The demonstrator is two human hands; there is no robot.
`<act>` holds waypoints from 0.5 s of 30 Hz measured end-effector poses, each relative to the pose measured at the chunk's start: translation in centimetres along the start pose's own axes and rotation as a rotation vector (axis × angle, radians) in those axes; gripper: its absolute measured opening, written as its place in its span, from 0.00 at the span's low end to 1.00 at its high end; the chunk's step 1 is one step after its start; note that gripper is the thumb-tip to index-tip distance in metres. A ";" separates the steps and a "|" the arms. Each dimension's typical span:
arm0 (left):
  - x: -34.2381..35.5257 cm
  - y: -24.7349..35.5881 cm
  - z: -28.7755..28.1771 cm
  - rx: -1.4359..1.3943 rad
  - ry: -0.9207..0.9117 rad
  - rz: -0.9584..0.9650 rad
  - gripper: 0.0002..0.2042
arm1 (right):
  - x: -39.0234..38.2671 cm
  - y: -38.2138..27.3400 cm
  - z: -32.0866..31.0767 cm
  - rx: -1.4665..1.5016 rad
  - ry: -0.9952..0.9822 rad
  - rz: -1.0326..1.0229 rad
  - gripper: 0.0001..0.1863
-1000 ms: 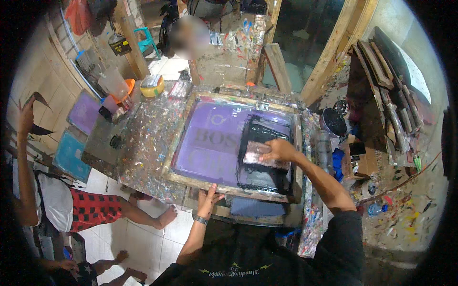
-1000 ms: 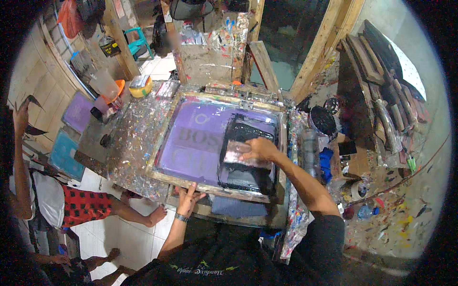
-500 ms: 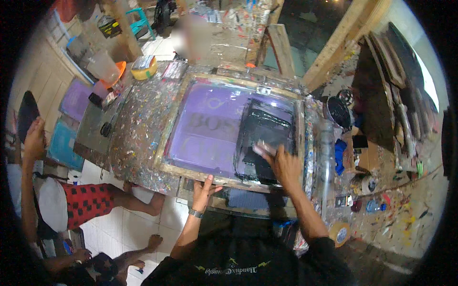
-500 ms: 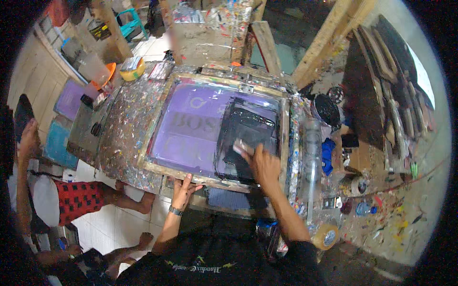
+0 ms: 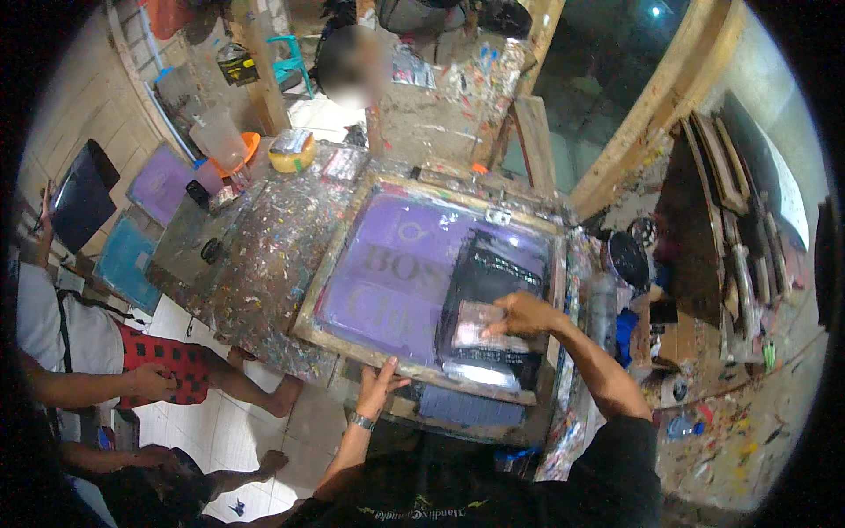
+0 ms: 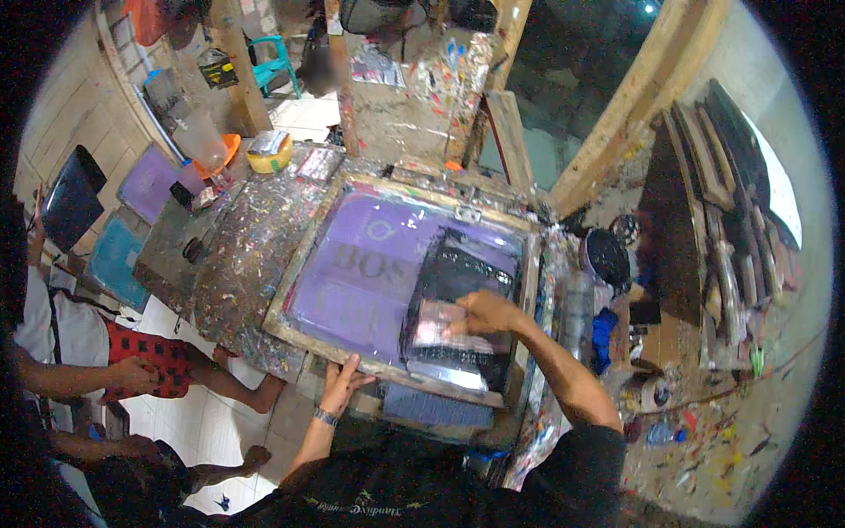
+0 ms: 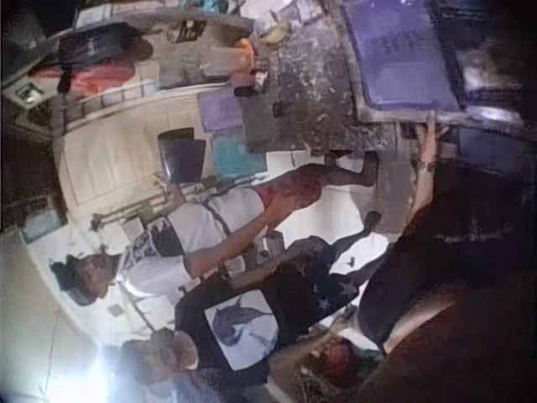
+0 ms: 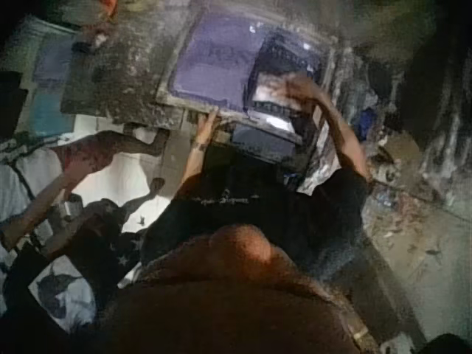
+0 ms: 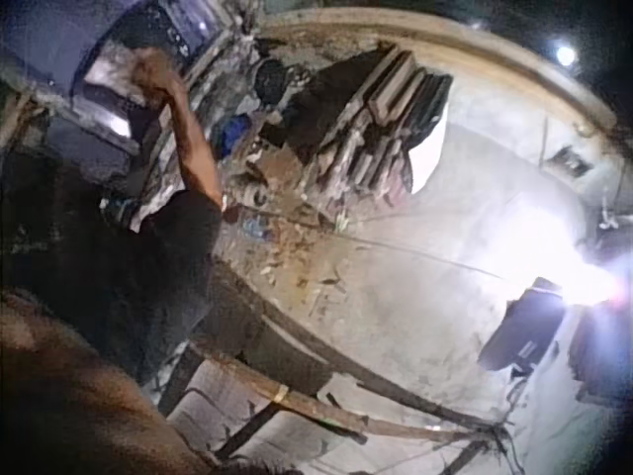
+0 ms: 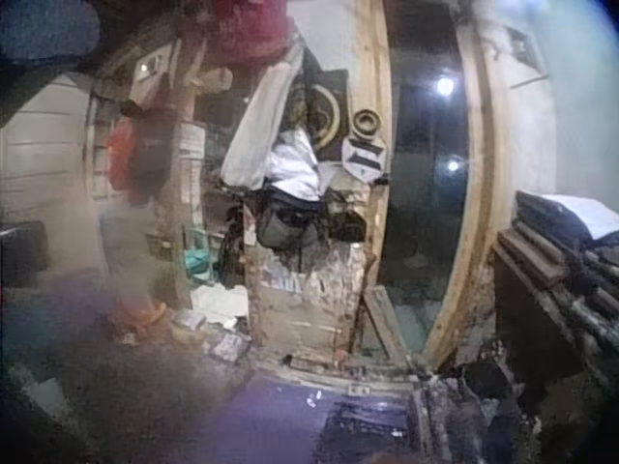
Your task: The person performs screen printing on fabric pieces by placing each piece on a base, lowering a screen frame, applying ink using a squeegee, and then raising the frame to reveal the printed design.
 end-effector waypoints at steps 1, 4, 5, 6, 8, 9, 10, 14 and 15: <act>0.3 -1.0 -0.9 -0.017 0.072 -0.039 0.32 | 1.3 0.1 -2.2 -0.238 0.111 0.119 0.36; -0.5 1.1 0.3 -0.003 0.045 0.021 0.31 | 4.1 3.5 -8.0 -0.522 0.438 0.351 0.32; -0.4 0.8 -0.2 -0.003 0.016 -0.024 0.32 | 4.8 4.7 -8.5 -0.544 0.491 0.370 0.32; -0.6 0.7 -0.2 0.006 0.009 -0.038 0.32 | 5.2 6.1 -8.5 -0.564 0.541 0.398 0.31; -0.9 0.9 0.1 0.028 0.012 -0.052 0.32 | 5.3 5.8 -7.5 -0.575 0.593 0.413 0.31; -1.1 1.2 0.2 0.028 0.038 -0.037 0.30 | 4.4 4.3 -6.3 -0.569 0.595 0.407 0.30; -1.0 0.8 0.2 0.029 0.050 -0.052 0.28 | 3.0 2.9 -4.6 -0.563 0.573 0.415 0.30; -1.3 0.2 -0.2 0.046 0.041 -0.044 0.22 | -0.6 -4.1 2.8 -0.463 0.528 0.339 0.24; -1.1 0.5 -0.1 0.044 0.020 -0.034 0.21 | -1.6 -5.6 4.7 -0.440 0.548 0.335 0.23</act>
Point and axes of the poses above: each hand's wrist, its own x-axis towards the middle knuckle, its own z-axis out of the palm, y = z × x, the point moved 4 cm from there along x, towards the middle knuckle, and after that the axes turned 5 degrees about -y, right-handed, at the moved point
